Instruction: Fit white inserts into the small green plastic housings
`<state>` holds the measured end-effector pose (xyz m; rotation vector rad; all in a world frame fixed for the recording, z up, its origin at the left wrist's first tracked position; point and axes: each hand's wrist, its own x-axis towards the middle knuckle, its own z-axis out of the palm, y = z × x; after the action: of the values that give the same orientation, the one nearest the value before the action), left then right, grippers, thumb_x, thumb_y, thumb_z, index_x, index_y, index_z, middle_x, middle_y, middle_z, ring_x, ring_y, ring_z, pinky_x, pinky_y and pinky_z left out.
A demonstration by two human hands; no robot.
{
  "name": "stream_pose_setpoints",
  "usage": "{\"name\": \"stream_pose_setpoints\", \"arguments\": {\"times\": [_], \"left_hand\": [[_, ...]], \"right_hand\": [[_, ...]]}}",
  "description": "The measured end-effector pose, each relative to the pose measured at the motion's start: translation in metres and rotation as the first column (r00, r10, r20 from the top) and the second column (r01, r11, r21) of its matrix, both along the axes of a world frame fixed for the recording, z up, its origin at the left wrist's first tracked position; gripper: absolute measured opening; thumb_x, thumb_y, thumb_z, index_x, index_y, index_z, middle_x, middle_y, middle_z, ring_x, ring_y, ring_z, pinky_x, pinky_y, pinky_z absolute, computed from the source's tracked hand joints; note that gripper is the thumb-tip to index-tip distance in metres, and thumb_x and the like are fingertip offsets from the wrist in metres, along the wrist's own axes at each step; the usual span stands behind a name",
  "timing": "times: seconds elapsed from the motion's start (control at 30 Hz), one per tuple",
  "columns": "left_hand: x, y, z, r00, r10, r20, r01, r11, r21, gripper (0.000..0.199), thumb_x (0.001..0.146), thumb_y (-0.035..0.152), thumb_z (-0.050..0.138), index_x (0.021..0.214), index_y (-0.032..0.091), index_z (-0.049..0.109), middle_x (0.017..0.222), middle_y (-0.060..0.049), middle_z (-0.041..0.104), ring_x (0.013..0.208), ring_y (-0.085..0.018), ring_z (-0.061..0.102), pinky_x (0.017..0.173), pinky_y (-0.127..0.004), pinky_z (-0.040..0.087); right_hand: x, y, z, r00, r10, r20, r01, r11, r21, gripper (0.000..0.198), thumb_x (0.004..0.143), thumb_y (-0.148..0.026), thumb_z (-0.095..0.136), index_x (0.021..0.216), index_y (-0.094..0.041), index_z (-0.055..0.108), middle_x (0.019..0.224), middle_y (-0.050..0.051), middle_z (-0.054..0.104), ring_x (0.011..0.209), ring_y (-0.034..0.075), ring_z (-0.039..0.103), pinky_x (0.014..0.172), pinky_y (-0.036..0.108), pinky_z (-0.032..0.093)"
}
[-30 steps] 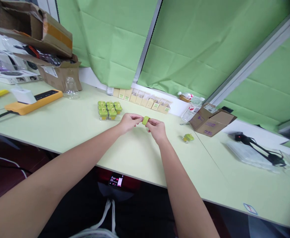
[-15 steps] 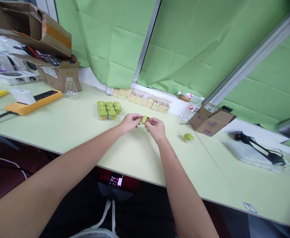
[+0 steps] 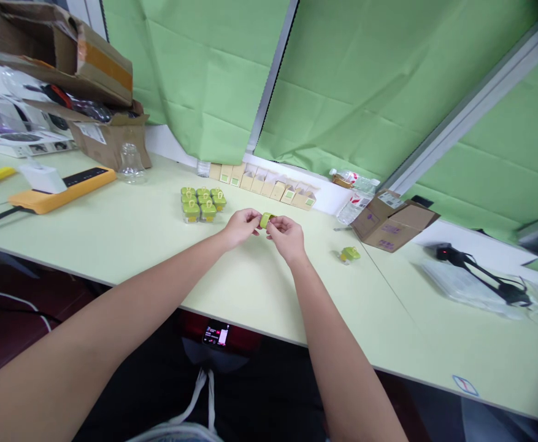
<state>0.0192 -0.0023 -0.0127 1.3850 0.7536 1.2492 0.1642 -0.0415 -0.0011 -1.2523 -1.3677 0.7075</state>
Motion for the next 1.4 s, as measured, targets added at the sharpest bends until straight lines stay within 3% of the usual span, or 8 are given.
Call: {"name": "stream_pose_setpoints", "arguments": {"times": [0.2,0.3,0.4,0.57,0.9,1.23,1.33,1.4], "left_hand": [[0.000,0.002,0.000,0.999,0.038,-0.032,-0.038,0.999,0.010,0.008,0.089,0.020,0.059,0.084,0.014,0.059,0.073,-0.002,0.063,0.063,-0.010,0.061,0.056,-0.022,0.050],[0.000,0.002,-0.001,0.999,0.007,-0.038,-0.007,1.000,0.015,0.008,0.090,0.020,0.058,0.085,0.014,0.058,0.071,-0.001,0.062,0.060,-0.009,0.060,0.054,-0.021,0.049],[0.000,0.000,0.000,0.999,-0.016,-0.038,0.016,1.000,0.000,0.008,0.090,0.020,0.057,0.085,0.014,0.057,0.070,-0.001,0.061,0.061,-0.010,0.061,0.053,-0.021,0.049],[0.003,-0.005,0.004,1.000,-0.020,-0.022,0.018,0.997,-0.069,0.008,0.090,0.022,0.058,0.086,0.015,0.057,0.074,-0.002,0.063,0.059,-0.012,0.062,0.052,-0.024,0.052],[-0.003,-0.010,0.011,0.994,-0.099,0.033,0.103,0.985,-0.141,0.015,0.083,0.030,0.066,0.087,0.015,0.063,0.077,-0.003,0.064,0.067,-0.014,0.064,0.058,-0.025,0.050],[-0.006,-0.009,0.010,0.940,-0.256,0.225,0.315,0.905,-0.286,0.029,0.073,0.034,0.077,0.094,0.017,0.068,0.094,-0.006,0.067,0.080,-0.013,0.064,0.067,-0.025,0.046],[-0.006,-0.007,0.009,0.948,-0.235,0.215,0.288,0.922,-0.261,0.024,0.075,0.032,0.076,0.090,0.015,0.067,0.089,-0.005,0.066,0.080,-0.013,0.063,0.068,-0.025,0.046],[-0.004,-0.005,0.008,0.962,-0.174,0.212,0.227,0.939,-0.258,0.022,0.076,0.032,0.075,0.087,0.014,0.066,0.089,-0.006,0.066,0.079,-0.013,0.063,0.068,-0.026,0.046]], "right_hand": [[-0.001,0.001,-0.001,0.992,-0.023,-0.122,0.025,1.000,0.015,0.038,0.064,-0.042,0.079,0.088,-0.023,0.057,0.088,-0.001,0.063,0.070,0.013,0.063,0.062,0.030,0.059],[-0.001,-0.002,0.002,0.972,0.098,-0.215,-0.110,0.993,-0.044,0.047,0.065,-0.044,0.081,0.101,-0.024,0.058,0.097,0.002,0.065,0.076,0.015,0.066,0.064,0.030,0.058],[-0.002,-0.004,0.006,0.947,0.202,-0.248,-0.222,0.974,-0.053,0.040,0.066,-0.044,0.081,0.095,-0.022,0.065,0.095,0.002,0.067,0.079,0.014,0.066,0.071,0.030,0.057],[-0.004,-0.006,0.008,0.897,0.262,-0.357,-0.294,0.955,-0.038,0.037,0.063,-0.041,0.084,0.089,-0.021,0.066,0.092,0.001,0.068,0.084,0.014,0.064,0.081,0.033,0.056],[-0.004,-0.007,0.010,0.892,0.229,-0.390,-0.254,0.967,-0.013,0.036,0.063,-0.039,0.084,0.086,-0.020,0.063,0.085,-0.001,0.068,0.076,0.013,0.065,0.076,0.031,0.056],[-0.006,-0.014,0.017,0.855,0.237,-0.462,-0.295,0.954,-0.057,0.039,0.061,-0.037,0.085,0.090,-0.022,0.063,0.083,-0.002,0.068,0.068,0.009,0.063,0.075,0.026,0.055],[-0.006,-0.009,0.015,0.894,0.174,-0.412,-0.240,0.964,-0.115,0.040,0.063,-0.039,0.083,0.092,-0.021,0.063,0.083,-0.001,0.068,0.068,0.010,0.063,0.071,0.026,0.056],[-0.003,-0.006,0.021,0.943,0.059,-0.327,-0.123,0.976,-0.180,0.039,0.065,-0.040,0.081,0.093,-0.020,0.062,0.082,0.000,0.068,0.065,0.011,0.063,0.063,0.026,0.055]]}}
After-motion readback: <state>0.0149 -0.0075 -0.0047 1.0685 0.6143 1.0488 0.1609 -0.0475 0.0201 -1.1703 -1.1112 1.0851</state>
